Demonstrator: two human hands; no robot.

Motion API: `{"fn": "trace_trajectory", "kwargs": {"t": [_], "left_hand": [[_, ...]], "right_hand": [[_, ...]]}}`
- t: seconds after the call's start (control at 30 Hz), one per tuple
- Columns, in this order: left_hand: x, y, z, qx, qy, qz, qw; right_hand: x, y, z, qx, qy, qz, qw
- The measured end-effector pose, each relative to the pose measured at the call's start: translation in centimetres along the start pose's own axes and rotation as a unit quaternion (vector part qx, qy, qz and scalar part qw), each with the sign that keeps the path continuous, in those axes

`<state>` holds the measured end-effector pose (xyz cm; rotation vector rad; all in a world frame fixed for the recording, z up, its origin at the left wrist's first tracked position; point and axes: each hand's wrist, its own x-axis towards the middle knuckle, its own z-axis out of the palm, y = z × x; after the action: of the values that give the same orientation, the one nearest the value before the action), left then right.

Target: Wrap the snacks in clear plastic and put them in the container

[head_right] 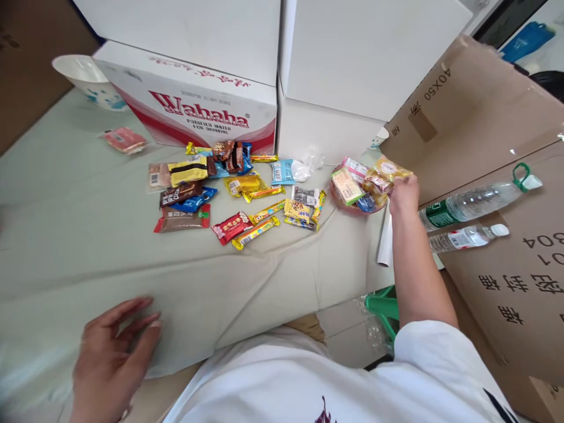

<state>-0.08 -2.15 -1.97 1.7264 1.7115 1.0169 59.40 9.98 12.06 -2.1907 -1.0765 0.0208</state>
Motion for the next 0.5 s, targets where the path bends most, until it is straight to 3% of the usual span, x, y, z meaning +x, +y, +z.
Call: {"fn": "trace_trajectory", "kwargs": {"t": [0.1,0.2,0.33,0.4,0.5], "left_hand": [[0.0,0.1,0.3,0.045,0.011,0.007,0.999],[-0.1,1.1,0.8,0.109,0.034,0.079,0.99],[-0.3,1.6,1.3,0.118,0.058,0.131,0.983],[-0.4,1.3,1.3,0.118,0.066,0.139,0.981],[-0.6,0.9,1.5,0.115,0.075,0.142,0.98]], "right_hand": [[1.9,-0.1,1.9,-0.083,-0.031,0.087,0.992],[1.0,0.1,3.3,-0.143,-0.034,0.098,0.984],[0.1,-0.6,2.1,-0.258,-0.019,0.089,0.962],[-0.2,-2.3,1.4,-0.283,0.024,0.034,0.958],[-0.6,-6.4,2.3,-0.227,0.048,-0.145,0.962]]}}
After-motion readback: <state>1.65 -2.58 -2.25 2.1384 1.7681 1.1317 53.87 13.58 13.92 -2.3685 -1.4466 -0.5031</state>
